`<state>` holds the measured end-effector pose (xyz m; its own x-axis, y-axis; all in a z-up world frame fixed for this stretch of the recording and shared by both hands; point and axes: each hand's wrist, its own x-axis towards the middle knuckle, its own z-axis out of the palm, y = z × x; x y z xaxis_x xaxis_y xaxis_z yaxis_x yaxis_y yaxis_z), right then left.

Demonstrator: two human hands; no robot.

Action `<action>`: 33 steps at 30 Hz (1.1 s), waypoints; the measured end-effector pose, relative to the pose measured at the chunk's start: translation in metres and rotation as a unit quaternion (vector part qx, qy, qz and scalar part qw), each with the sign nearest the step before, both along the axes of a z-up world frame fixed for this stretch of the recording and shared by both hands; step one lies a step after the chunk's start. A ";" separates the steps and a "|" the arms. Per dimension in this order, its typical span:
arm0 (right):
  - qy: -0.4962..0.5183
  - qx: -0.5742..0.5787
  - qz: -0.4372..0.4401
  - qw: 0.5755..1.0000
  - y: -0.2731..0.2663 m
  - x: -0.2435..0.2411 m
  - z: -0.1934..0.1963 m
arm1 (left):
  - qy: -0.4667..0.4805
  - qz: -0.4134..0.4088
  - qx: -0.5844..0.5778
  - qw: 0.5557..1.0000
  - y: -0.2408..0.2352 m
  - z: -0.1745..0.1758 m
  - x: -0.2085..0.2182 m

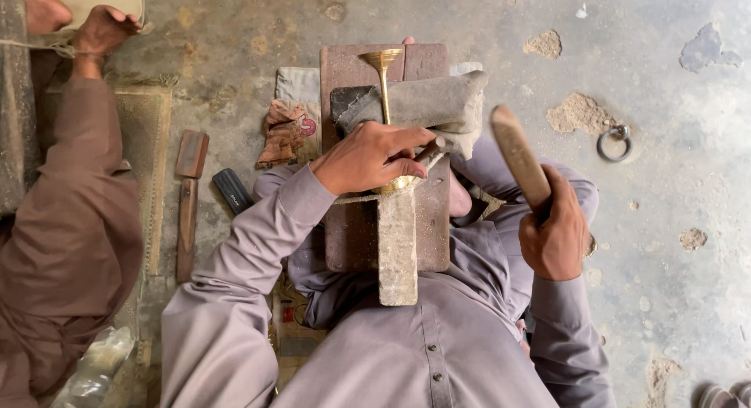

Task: The person hammers a brass goblet-shaped object on a lap anvil to shape its body. They then use a small metal file to smooth the surface of the goblet.

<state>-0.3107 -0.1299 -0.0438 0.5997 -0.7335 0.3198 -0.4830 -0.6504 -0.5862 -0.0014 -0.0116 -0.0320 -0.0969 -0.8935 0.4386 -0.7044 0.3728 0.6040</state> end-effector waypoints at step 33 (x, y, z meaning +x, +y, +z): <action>-0.151 0.098 -0.092 0.979 0.053 0.007 0.007 | -0.034 -0.088 0.114 0.989 -0.013 0.022 -0.002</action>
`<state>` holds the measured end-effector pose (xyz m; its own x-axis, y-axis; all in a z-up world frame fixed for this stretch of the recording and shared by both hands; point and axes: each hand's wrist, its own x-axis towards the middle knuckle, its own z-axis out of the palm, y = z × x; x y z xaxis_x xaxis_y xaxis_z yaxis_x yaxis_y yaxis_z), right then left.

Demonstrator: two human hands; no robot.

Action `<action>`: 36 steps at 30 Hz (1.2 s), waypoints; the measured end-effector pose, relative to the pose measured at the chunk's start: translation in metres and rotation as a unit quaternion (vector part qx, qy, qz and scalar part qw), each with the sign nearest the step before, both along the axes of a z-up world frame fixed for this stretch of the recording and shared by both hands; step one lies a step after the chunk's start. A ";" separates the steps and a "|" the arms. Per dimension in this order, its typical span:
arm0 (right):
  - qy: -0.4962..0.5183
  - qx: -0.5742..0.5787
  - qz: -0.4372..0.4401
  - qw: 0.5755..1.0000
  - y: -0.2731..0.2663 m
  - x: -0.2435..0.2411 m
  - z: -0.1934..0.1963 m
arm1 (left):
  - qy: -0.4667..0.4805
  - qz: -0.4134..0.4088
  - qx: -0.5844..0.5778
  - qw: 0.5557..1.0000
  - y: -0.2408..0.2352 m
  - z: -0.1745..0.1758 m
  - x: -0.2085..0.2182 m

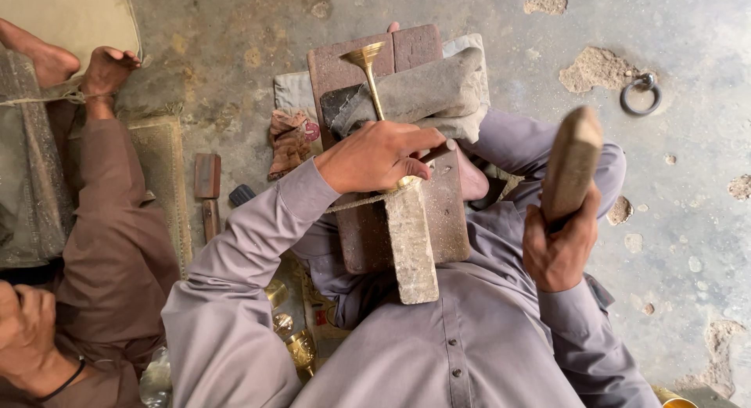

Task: The person hammers a brass goblet-shaped object on a lap anvil to shape its body. They then use a small metal file to smooth the surface of the goblet.

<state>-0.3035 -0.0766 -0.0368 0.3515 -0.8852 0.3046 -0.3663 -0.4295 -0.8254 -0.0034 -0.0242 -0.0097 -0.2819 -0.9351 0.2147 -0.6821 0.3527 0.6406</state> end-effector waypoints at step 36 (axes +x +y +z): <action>-0.095 0.003 0.028 0.995 -0.008 0.006 0.016 | 0.012 0.031 -0.001 0.999 0.004 -0.005 -0.002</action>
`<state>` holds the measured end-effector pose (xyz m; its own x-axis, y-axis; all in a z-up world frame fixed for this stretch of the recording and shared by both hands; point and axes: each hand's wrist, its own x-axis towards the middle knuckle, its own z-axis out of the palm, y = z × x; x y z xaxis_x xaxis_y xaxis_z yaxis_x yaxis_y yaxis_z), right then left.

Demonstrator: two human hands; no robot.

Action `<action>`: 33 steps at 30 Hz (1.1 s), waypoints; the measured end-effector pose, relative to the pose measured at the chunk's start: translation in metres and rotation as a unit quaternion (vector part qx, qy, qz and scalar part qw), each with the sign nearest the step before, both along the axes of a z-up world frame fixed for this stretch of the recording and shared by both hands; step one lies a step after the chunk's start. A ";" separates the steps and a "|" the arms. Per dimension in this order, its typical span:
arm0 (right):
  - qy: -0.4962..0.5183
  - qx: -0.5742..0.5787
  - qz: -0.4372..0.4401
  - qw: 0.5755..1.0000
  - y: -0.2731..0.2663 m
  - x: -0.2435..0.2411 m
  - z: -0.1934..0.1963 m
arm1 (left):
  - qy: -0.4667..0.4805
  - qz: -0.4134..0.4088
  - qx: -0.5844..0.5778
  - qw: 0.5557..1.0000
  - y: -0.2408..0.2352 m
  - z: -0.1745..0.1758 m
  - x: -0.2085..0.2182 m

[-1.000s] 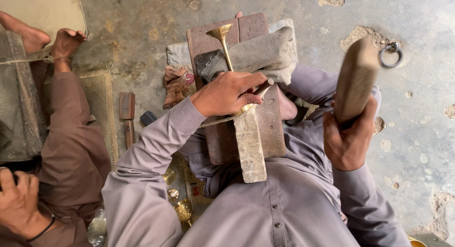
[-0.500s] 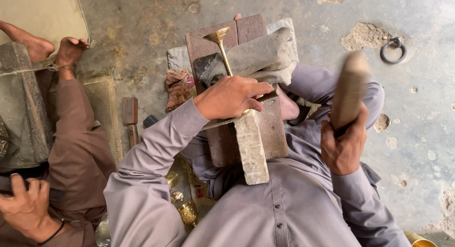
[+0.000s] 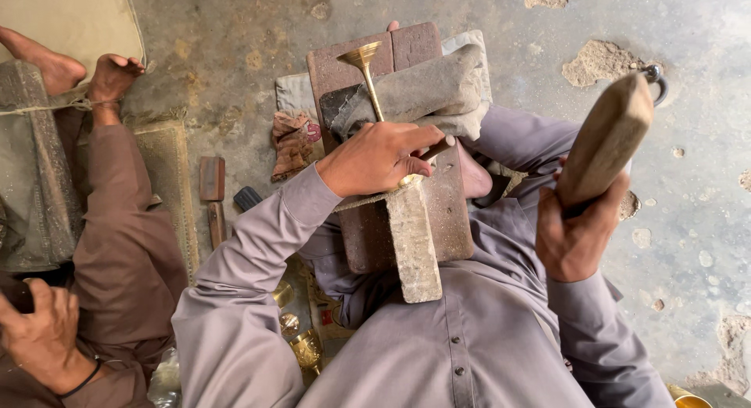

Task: The person hammers a brass goblet-shaped object on a lap anvil to shape its body. They then use a small metal file to smooth the surface of the goblet.

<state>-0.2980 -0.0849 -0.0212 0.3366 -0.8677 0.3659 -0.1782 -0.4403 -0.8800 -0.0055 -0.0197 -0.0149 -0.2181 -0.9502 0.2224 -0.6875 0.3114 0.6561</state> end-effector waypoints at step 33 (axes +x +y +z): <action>0.050 -0.031 -0.042 0.997 -0.003 -0.007 -0.026 | -0.024 0.008 -0.004 1.000 0.002 -0.001 0.000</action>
<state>-0.3051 -0.0877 -0.0475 0.3009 -0.8714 0.3875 -0.3028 -0.4726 -0.8276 -0.0057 -0.0181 -0.0157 -0.2138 -0.9518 0.2201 -0.7225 0.3057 0.6201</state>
